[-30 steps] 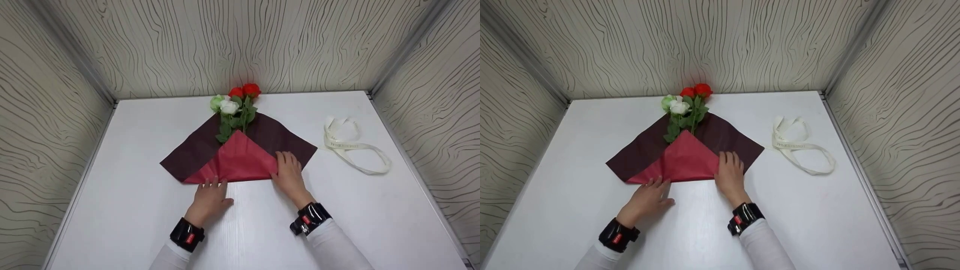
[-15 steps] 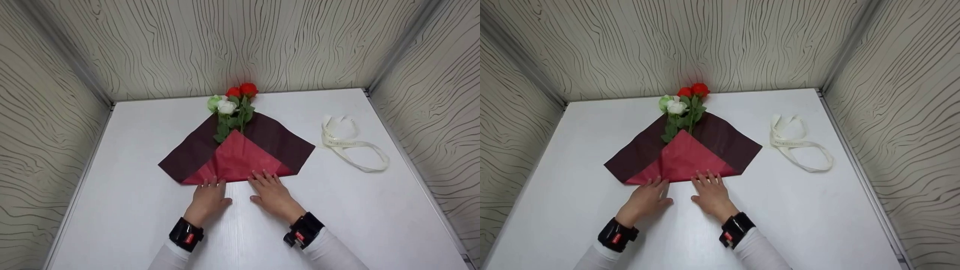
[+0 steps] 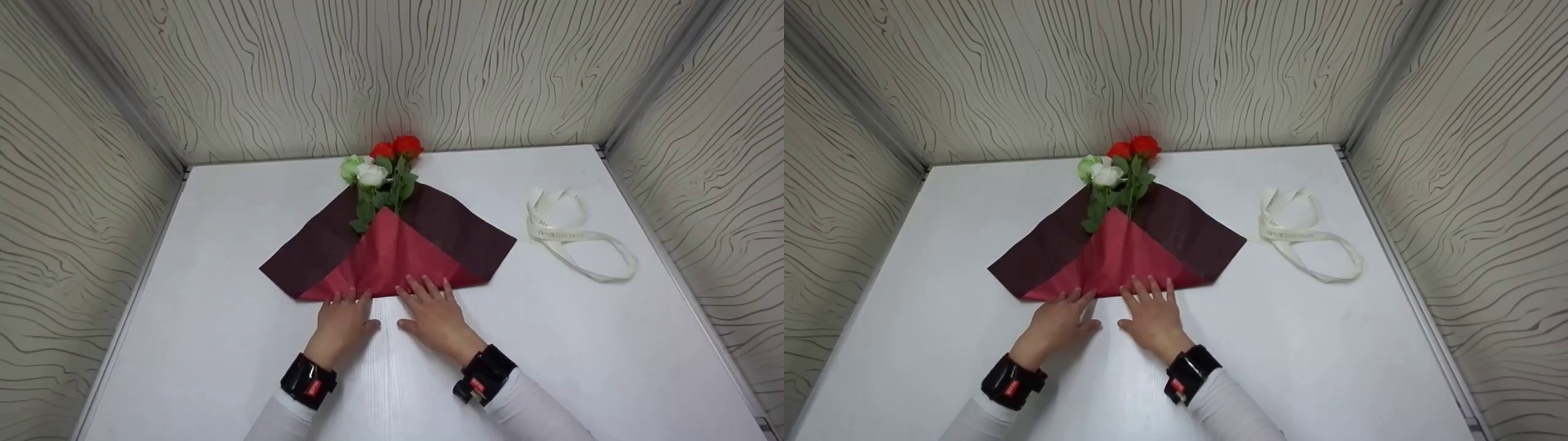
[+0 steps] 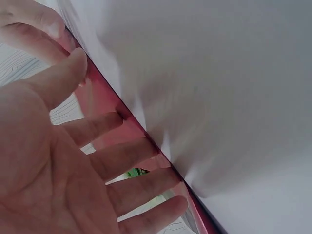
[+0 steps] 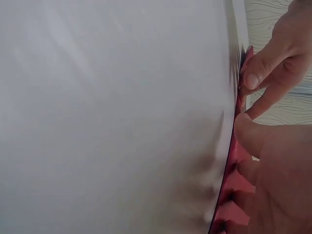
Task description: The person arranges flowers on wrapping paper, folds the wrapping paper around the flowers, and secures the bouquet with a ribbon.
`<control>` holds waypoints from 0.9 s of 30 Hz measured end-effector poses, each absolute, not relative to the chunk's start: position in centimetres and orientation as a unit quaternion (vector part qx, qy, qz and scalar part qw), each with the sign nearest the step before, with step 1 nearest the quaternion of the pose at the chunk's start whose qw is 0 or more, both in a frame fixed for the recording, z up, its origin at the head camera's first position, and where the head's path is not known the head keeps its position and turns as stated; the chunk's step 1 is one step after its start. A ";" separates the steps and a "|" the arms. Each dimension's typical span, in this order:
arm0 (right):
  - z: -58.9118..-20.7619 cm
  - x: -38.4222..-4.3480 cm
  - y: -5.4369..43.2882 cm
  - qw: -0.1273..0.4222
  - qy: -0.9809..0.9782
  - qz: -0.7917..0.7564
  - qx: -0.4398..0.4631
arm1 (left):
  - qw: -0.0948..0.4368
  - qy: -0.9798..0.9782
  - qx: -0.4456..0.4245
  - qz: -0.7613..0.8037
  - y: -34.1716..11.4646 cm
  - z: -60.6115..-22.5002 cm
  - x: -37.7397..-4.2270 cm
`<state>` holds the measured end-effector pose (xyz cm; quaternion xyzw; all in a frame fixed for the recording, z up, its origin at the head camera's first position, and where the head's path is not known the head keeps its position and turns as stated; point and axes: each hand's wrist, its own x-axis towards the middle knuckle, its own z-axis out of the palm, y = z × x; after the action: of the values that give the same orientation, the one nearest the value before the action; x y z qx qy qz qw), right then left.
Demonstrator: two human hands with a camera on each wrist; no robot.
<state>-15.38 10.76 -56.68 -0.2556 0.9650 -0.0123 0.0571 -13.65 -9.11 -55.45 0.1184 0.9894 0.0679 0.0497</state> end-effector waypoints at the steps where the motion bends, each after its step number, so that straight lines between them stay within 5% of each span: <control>1: -56.7 -15.4 10.8 0.063 0.964 -0.012 -0.257 | 0.048 0.990 0.119 0.066 -9.1 -55.5 -13.7; 27: -56.1 -14.6 16.0 0.114 0.978 -0.053 -0.168 | 0.053 0.987 0.121 0.087 -9.7 -55.3 -13.9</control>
<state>-14.59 16.01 -56.08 -0.1682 0.9777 -0.0529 0.1143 -13.91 -9.72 -55.29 0.1212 0.9874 0.0871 0.0528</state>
